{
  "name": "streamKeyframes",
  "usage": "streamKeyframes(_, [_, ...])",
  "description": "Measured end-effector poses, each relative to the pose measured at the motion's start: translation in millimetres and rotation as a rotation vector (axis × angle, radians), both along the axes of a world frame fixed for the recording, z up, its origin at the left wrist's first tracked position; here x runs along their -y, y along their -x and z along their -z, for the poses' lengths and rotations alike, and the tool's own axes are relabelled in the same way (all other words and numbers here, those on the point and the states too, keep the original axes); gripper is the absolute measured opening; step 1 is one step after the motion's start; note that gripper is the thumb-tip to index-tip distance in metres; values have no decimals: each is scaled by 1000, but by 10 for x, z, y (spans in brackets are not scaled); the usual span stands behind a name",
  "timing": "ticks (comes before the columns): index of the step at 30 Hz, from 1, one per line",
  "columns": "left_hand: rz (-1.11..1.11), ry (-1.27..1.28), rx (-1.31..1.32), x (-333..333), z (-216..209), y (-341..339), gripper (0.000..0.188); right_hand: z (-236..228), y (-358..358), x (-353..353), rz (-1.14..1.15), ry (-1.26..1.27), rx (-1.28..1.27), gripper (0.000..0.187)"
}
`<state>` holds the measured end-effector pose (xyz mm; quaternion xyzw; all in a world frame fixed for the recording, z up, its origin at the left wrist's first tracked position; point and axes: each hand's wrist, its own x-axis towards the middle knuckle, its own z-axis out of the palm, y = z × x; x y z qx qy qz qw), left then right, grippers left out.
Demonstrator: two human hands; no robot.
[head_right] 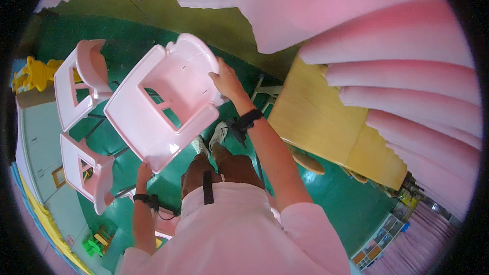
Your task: Arranging pink high chairs and a yellow plastic rack in a playroom.
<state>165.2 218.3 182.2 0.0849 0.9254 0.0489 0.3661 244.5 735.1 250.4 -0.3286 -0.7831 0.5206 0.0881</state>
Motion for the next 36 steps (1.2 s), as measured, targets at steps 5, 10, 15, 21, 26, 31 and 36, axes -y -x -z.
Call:
streamKeyframes(5, [-109,-112,226,50,159,10,43,72,26,-15,25,-57,-44,57])
streamKeyframes(10, [-260,-367,444,-383,298,-347,34,-11,138,-388,108,-74,75,52])
streamKeyframes(15, [-405,-480,815,-832,400,-705,39,218,-365,-210,356,-227,57,53])
streamKeyframes(21, [-258,-288,935,-1018,320,-707,52,858,-1640,1062,364,141,510,74])
streamKeyframes(26, [-129,-102,1030,-1017,222,-411,51,828,-1596,1602,350,930,472,69])
streamKeyframes(31, [68,-379,529,-865,-101,324,38,1083,-1433,1912,139,690,333,48])
streamKeyframes(36, [356,-487,-432,-950,-433,1298,46,1390,-1582,2339,270,684,402,45])
